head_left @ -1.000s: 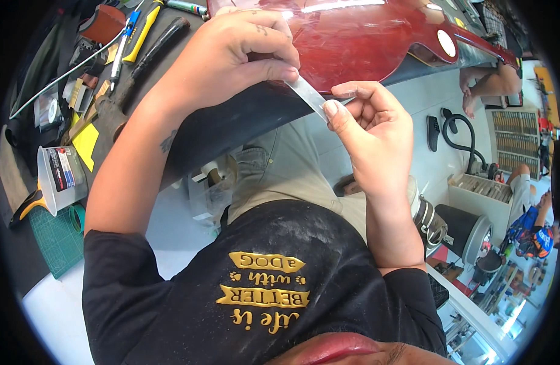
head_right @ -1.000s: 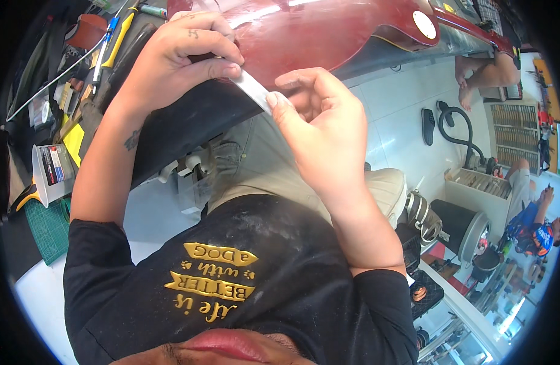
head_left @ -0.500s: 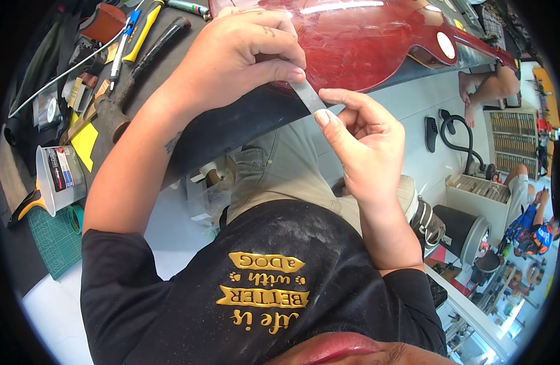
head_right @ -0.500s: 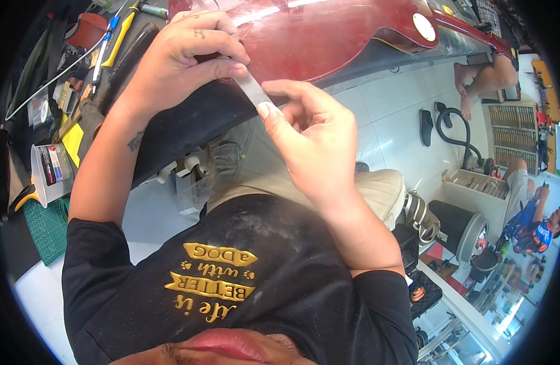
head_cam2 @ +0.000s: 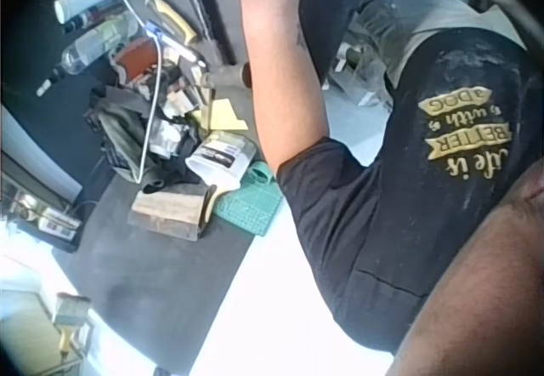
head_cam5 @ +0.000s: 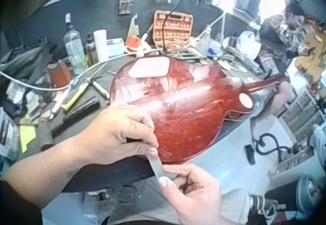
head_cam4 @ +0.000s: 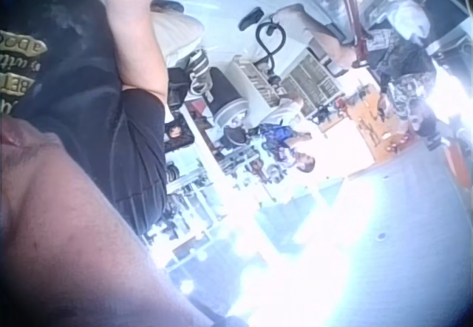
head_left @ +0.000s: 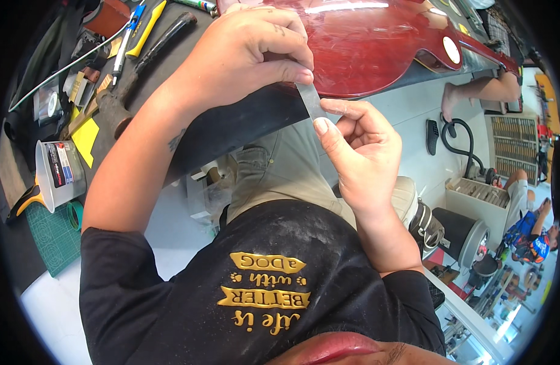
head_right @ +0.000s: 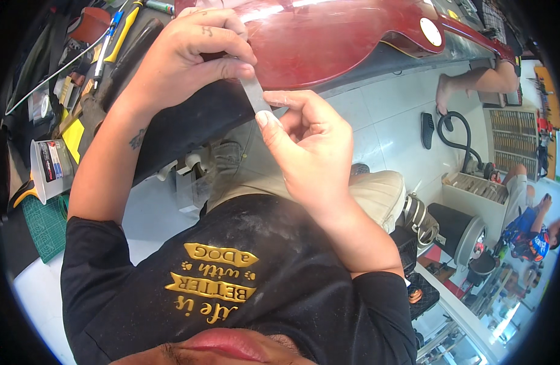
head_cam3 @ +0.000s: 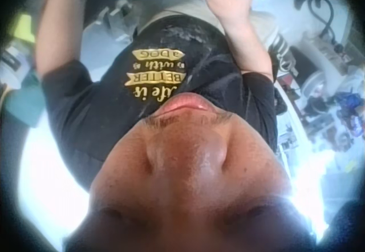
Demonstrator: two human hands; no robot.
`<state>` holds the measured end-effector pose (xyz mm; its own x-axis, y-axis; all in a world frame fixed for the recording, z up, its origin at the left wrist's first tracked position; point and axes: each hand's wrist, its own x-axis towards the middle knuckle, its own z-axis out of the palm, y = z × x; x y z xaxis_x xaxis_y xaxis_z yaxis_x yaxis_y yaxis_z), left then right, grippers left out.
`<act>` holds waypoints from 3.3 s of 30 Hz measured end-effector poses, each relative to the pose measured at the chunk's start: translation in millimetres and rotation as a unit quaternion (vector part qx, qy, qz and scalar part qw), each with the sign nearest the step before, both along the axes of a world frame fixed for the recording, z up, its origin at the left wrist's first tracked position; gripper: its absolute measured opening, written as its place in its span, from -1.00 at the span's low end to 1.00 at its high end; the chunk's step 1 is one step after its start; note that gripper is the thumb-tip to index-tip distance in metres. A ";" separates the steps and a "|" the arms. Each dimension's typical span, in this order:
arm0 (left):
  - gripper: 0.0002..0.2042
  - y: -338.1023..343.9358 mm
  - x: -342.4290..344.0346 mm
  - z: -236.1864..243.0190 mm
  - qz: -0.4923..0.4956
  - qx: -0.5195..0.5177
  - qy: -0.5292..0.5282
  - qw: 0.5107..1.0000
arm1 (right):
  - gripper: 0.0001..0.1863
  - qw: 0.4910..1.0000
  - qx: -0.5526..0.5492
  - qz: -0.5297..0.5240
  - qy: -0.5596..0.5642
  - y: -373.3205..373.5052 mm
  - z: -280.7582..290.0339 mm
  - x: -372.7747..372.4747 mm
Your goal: The person scrapes the binding along the edge of a red guitar body using a small metal scraper, moving along the contour of the instrument.
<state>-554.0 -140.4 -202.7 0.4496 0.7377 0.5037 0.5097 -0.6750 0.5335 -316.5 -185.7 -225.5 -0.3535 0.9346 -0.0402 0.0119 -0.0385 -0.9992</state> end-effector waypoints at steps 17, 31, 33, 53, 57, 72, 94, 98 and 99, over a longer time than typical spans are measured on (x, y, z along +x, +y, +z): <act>-0.89 1.4 -1.5 -2.2 0.002 -0.008 -0.017 1.000 | -0.73 0.997 0.017 -0.014 0.067 -1.7 -10.1 -11.2; -0.89 1.6 -6.3 -1.7 -0.033 -0.050 -0.077 0.995 | -0.72 0.999 0.039 -0.012 0.028 -6.9 -11.0 -4.6; -0.89 1.7 -6.1 -0.3 -0.032 -0.042 -0.083 0.995 | -0.73 0.998 0.034 -0.010 0.044 -6.2 -11.8 -5.9; -0.89 2.5 -3.9 0.6 0.008 -0.023 -0.028 0.999 | -0.72 0.998 0.035 -0.005 0.057 -1.3 -14.4 -11.3; -0.90 4.2 -3.2 2.5 -0.012 0.037 0.008 0.999 | -0.73 0.998 0.042 -0.012 0.042 -4.5 -16.4 -6.7; -0.89 3.4 -7.4 5.7 -0.027 -0.091 -0.097 0.991 | -0.75 0.995 0.052 -0.010 0.082 1.2 -16.5 -15.1; -0.89 4.3 -11.8 5.6 -0.028 -0.094 -0.079 0.992 | -0.75 0.995 0.049 -0.010 0.087 4.2 -23.9 -14.8; -0.89 2.0 -8.8 3.7 -0.004 -0.078 -0.053 0.996 | -0.74 0.996 0.052 -0.005 0.071 3.7 -20.3 -12.8; -0.89 1.7 -7.5 2.6 0.014 -0.053 -0.027 0.998 | -0.74 0.997 0.050 -0.003 0.056 2.6 -18.4 -11.9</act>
<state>-561.5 -138.7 -200.2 0.4024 0.7998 0.4455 0.4955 -0.5994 0.6286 -328.4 -183.0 -243.9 -0.3443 0.9342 0.0933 -0.0992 0.0626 -0.9931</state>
